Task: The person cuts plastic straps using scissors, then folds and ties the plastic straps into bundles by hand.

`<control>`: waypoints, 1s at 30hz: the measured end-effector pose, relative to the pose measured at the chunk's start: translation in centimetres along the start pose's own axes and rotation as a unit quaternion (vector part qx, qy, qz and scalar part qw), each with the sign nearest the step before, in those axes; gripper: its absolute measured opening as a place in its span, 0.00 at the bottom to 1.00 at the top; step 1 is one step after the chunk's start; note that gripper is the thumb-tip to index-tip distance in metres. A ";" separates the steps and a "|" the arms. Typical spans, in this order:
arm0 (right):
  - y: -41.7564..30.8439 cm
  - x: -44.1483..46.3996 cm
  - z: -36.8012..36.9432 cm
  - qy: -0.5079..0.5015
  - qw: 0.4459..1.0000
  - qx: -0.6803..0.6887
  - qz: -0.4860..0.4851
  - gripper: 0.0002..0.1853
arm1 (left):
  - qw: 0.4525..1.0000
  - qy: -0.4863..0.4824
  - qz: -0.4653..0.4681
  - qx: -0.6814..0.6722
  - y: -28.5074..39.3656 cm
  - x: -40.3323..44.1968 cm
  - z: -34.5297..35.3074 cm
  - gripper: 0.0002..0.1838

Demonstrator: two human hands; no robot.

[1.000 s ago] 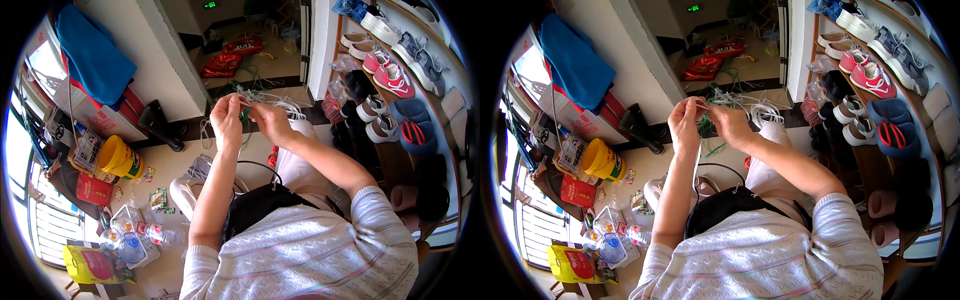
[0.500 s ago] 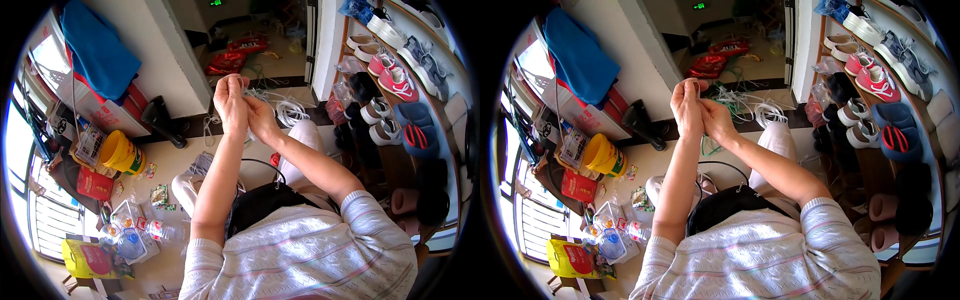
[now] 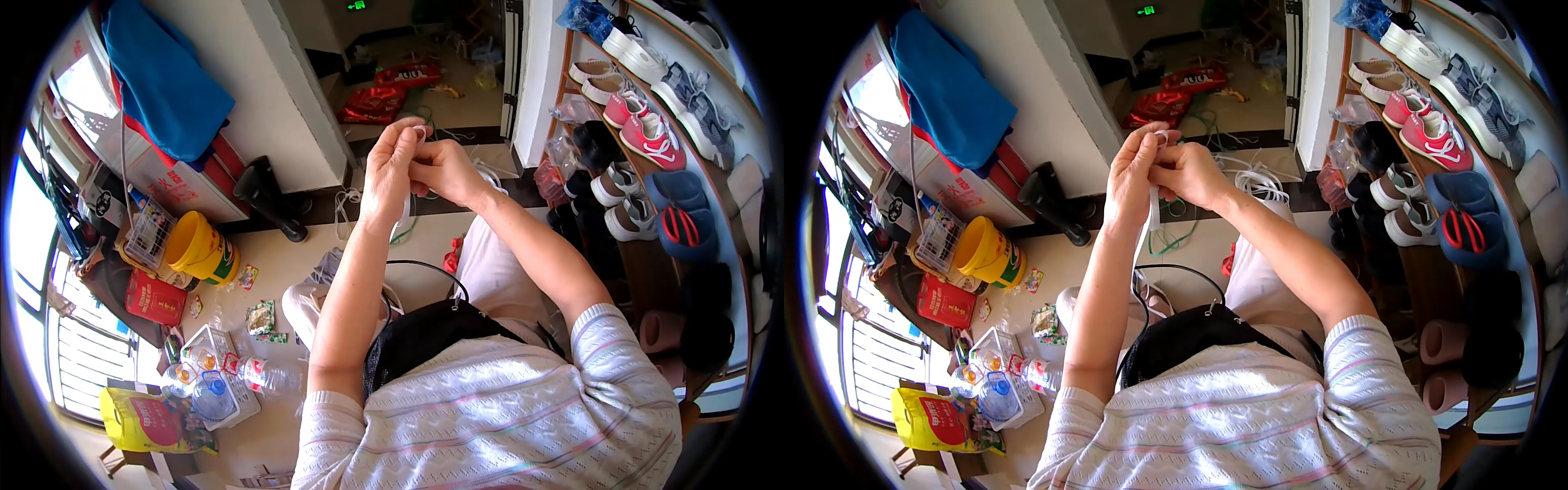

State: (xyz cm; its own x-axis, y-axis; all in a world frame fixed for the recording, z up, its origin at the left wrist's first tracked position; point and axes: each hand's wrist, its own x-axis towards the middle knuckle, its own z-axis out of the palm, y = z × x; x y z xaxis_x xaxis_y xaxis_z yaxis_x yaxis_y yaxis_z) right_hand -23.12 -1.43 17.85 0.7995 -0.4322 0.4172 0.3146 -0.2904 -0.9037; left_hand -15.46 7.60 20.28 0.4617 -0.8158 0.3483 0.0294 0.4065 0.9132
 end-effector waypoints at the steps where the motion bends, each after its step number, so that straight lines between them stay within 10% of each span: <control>1: 0.1 -0.1 -0.1 0.017 0.999 0.030 0.007 0.09 | 1.000 -0.012 -0.003 -0.004 0.0 -0.1 0.0 0.19; 6: 0.1 0.1 -2.2 0.115 0.978 0.171 0.032 0.10 | 0.954 -0.019 0.100 0.283 -3.5 -0.6 -2.8 0.37; 9: 0.7 -0.3 -3.5 0.138 0.968 0.201 0.052 0.09 | 0.941 -0.092 -0.097 0.311 -2.8 -2.0 -2.7 0.20; 15: 1.2 -1.6 -5.1 0.109 0.955 0.223 0.160 0.08 | 0.907 -0.072 -0.026 0.415 -2.1 -2.0 -2.5 0.18; 20: -0.6 -0.7 -9.0 0.204 0.953 -0.183 -0.127 0.23 | 0.801 -0.152 -0.008 0.579 -2.3 -1.4 -4.0 0.15; 23: -5.3 -2.1 -4.9 -0.058 0.839 -0.426 -0.333 0.25 | 0.809 -0.230 -0.017 0.540 -1.3 -1.1 -3.0 0.13; 30: -1.9 -3.5 -3.4 -0.160 0.842 -0.472 -0.207 0.11 | 0.911 -0.204 -0.150 0.327 2.4 -1.2 -3.5 0.12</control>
State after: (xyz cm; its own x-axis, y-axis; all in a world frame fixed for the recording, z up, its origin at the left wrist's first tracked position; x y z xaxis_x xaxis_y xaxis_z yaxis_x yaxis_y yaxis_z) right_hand -28.28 -2.23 18.41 0.8654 0.0816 0.4943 0.1745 -0.9739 -0.1449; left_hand -12.87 11.01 21.30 0.1487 -0.9888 -0.0093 -0.4952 -0.0827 0.8648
